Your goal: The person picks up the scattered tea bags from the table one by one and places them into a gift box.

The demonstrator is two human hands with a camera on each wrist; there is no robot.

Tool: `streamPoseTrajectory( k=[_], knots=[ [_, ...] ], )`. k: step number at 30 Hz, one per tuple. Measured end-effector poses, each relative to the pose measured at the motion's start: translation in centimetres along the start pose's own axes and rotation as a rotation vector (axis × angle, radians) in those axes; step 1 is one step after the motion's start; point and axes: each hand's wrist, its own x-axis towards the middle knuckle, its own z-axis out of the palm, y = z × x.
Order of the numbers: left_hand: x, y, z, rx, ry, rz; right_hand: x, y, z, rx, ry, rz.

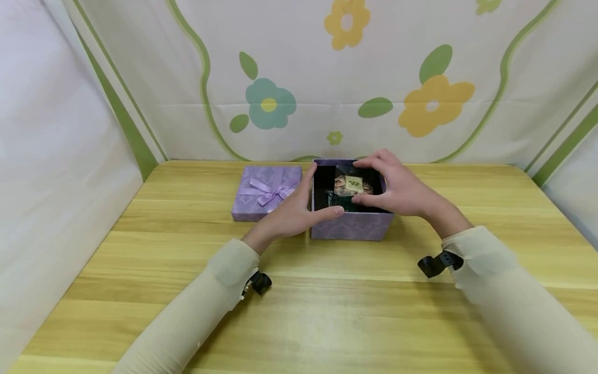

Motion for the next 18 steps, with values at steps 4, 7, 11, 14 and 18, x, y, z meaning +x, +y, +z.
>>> streamPoseTrajectory(
  k=[4, 7, 11, 14, 18],
  knots=[
    [-0.1, 0.0, -0.1, 0.014, 0.005, 0.008, 0.2, -0.3, 0.3, -0.076, -0.023, -0.032],
    [-0.2, 0.0, -0.1, 0.018, 0.006, 0.011, 0.4, -0.5, 0.4, -0.129, -0.048, -0.047],
    [-0.3, -0.1, -0.2, 0.017, 0.0, 0.008, 0.8, -0.7, 0.7, -0.203, -0.088, -0.052],
    [-0.4, -0.1, -0.2, 0.011, -0.002, 0.005, 0.9, -0.8, 0.8, -0.23, -0.109, -0.046],
    [-0.5, 0.0, -0.3, 0.01, 0.0, 0.001, 1.0, -1.1, 0.8, -0.233, -0.124, -0.034]
  ],
)
